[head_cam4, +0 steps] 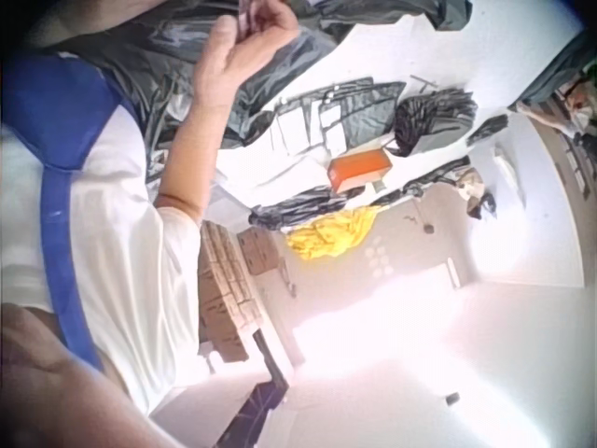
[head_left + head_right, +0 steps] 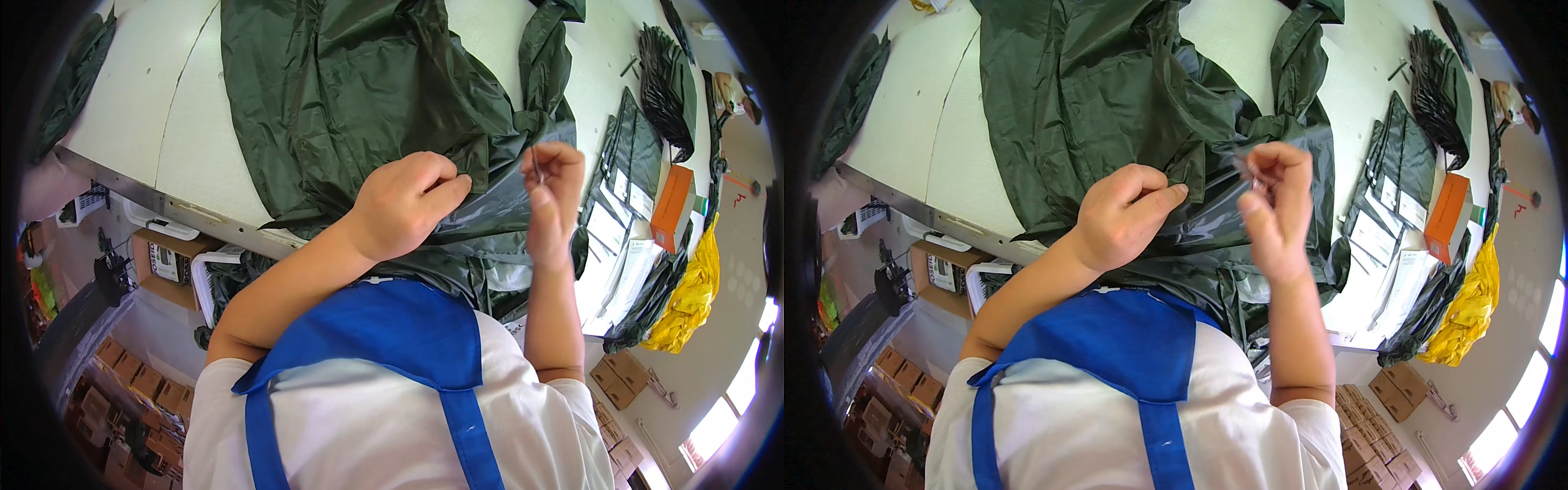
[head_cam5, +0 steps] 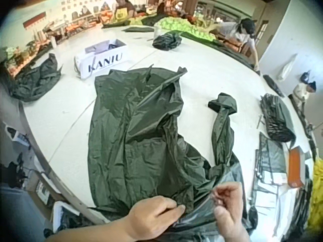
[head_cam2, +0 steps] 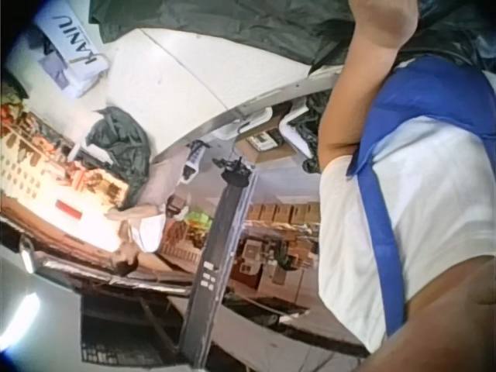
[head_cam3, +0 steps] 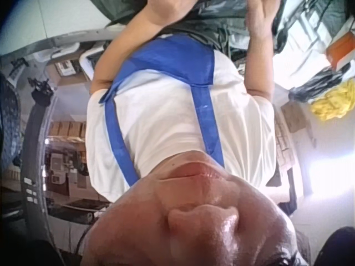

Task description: The person folds a large green raincoat on a white table, smoothing and aligning the fabric into a compact rectangle. They then place the folded item into a white basket and retrieve another raincoat to repeat the folding process, using a small blade to trim loose threads.

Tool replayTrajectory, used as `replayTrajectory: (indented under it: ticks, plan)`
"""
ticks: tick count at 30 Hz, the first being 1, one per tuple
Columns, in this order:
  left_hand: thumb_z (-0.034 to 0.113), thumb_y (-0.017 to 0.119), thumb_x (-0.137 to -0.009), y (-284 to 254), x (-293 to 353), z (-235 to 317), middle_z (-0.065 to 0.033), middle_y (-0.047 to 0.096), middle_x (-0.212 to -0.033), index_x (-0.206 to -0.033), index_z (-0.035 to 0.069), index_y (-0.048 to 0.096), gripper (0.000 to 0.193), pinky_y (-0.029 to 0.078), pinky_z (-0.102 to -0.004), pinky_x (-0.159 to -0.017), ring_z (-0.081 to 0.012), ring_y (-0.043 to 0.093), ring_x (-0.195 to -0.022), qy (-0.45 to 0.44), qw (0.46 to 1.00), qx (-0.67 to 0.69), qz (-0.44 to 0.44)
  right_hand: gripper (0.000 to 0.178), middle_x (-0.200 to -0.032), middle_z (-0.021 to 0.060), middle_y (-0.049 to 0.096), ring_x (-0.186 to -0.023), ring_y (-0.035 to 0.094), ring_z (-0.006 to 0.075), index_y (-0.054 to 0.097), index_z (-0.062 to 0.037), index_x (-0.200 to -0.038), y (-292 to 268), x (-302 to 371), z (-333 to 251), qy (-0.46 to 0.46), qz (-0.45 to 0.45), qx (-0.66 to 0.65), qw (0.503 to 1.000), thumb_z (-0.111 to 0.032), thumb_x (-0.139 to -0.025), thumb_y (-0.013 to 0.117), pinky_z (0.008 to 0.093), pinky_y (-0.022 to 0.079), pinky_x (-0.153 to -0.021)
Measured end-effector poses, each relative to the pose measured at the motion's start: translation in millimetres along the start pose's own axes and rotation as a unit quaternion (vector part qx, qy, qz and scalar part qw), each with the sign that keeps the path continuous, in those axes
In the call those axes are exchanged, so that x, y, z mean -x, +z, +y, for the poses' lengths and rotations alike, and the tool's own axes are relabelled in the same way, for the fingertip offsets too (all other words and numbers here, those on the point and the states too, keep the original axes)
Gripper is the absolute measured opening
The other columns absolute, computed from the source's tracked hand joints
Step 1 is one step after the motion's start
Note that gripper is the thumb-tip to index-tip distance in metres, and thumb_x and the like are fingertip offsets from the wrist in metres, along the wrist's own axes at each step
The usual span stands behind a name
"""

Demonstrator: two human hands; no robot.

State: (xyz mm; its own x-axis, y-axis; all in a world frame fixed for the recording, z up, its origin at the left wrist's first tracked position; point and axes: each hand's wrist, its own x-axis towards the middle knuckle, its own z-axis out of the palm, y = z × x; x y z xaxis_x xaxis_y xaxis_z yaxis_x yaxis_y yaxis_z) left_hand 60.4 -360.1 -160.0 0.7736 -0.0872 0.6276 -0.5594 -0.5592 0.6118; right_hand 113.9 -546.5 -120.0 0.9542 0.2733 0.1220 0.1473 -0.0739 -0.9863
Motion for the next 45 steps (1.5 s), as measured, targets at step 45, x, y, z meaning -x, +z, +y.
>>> replayTrajectory:
  ticks: [45]
  plan:
    - [0.001,0.068,-0.069,3.6,-1.9,5.3,-0.0084,0.054,-0.084,-0.088,-0.001,0.065,0.019,0.048,-0.0298,-0.054,-0.0226,0.059,-0.069,0.055,0.998,0.017,-0.028,0.021,-0.075,0.0071,0.057,-0.073,0.058,0.0251,0.062,-0.0038,-0.083,-12.0,-136.8,-64.1,-0.159,-0.471,0.479,0.723,-0.009,-0.067,0.075,0.0358,0.047,-0.065]
